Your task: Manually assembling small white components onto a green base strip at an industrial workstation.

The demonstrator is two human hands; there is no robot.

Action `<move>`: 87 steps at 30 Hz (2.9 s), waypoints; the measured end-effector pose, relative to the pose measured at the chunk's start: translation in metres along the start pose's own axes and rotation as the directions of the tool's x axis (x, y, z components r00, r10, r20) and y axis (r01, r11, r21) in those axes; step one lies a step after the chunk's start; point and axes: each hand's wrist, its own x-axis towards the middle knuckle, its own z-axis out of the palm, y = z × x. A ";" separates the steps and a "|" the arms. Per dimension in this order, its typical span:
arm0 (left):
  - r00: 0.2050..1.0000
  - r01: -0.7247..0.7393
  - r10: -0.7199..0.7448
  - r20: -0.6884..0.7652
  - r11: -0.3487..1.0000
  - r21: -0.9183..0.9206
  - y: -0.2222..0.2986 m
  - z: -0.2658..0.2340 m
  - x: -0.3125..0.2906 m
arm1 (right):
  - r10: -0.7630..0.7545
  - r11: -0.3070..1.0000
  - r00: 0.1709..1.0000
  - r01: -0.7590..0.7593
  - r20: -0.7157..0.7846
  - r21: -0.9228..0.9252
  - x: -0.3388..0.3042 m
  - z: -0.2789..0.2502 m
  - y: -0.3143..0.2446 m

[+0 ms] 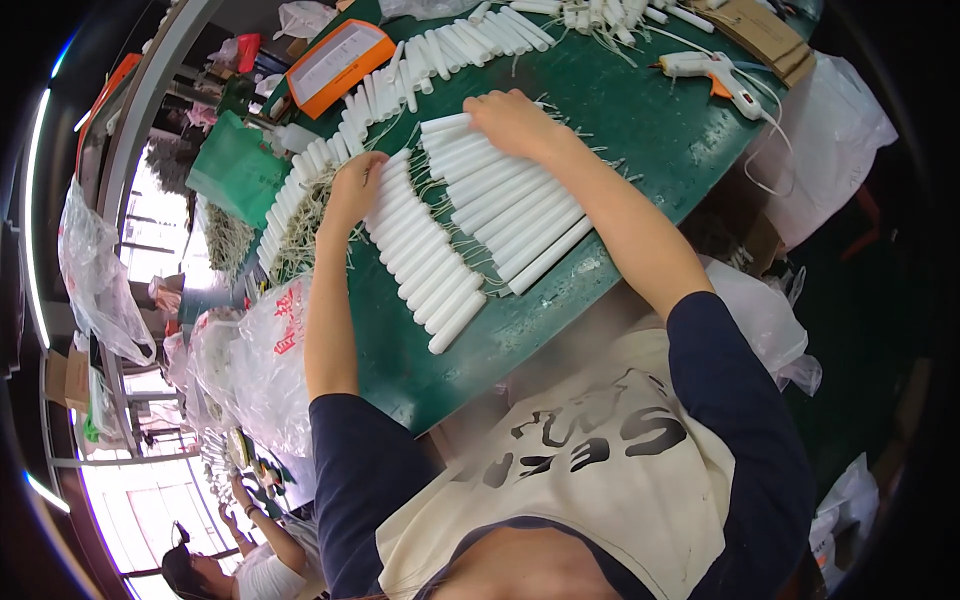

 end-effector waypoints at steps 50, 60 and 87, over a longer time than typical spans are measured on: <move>0.634 0.772 -0.766 0.105 0.636 -0.016 -0.110 -0.124 -0.083 | -0.007 0.997 0.999 0.011 -0.047 0.081 -0.010 -0.015 -0.012; 0.456 0.353 -0.447 -0.770 0.885 -0.304 -0.071 -0.173 -0.075 | 0.007 0.995 0.999 -0.002 -0.044 0.102 -0.012 -0.019 -0.010; 0.985 0.017 -0.158 -0.067 0.479 -0.878 0.072 -0.055 0.020 | 0.112 0.778 0.975 0.033 -0.191 0.627 -0.003 -0.040 -0.017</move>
